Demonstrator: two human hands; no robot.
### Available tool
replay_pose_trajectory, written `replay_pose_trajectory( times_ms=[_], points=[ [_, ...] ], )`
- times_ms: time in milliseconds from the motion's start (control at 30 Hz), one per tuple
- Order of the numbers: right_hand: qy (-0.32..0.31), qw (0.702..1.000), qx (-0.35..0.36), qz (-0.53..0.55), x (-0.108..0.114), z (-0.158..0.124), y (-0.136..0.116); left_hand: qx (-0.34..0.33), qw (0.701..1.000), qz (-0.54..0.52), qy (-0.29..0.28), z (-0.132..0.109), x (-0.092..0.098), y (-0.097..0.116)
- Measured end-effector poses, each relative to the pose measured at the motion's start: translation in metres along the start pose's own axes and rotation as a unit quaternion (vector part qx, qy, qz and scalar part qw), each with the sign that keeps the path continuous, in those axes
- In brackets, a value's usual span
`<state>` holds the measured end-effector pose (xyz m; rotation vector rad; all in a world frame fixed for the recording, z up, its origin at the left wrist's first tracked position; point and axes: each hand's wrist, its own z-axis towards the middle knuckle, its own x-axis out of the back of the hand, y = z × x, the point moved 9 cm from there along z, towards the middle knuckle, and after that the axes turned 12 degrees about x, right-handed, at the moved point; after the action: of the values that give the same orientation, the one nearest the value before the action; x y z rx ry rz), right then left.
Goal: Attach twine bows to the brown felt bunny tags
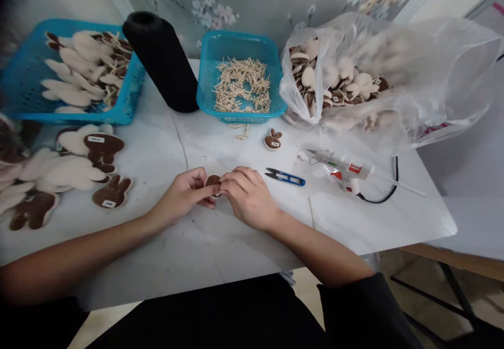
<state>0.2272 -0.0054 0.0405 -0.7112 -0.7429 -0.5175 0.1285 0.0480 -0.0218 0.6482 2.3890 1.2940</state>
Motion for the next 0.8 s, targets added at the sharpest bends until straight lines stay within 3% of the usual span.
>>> replay_pose_trajectory(
  times_ms=[100,167,267,333,400,667,800],
  points=[
    [-0.027,1.0,-0.002,0.004,-0.007,0.0,0.003,0.019,0.992,0.121,-0.037,0.003,-0.005,-0.004],
    [-0.045,0.999,-0.015,0.012,-0.012,-0.001,0.007,-0.05,0.969,0.241,0.012,0.0,0.0,0.007],
    [-0.057,0.997,-0.039,0.035,-0.017,-0.001,0.015,-0.254,0.871,0.4,0.131,-0.02,-0.003,0.036],
    [-0.053,0.996,-0.051,0.048,-0.017,-0.001,0.018,-0.37,0.8,0.454,0.13,-0.037,-0.019,0.044],
    [-0.044,0.995,-0.062,0.058,-0.016,-0.001,0.02,-0.422,0.765,0.477,0.097,-0.045,-0.031,0.042],
    [-0.001,0.971,-0.163,0.173,-0.012,-0.006,0.032,-0.393,0.756,0.507,0.126,-0.041,-0.033,0.033],
    [0.012,0.988,-0.118,0.096,0.021,-0.003,0.023,-0.378,0.756,0.515,0.143,-0.038,-0.036,0.035]
  ],
)
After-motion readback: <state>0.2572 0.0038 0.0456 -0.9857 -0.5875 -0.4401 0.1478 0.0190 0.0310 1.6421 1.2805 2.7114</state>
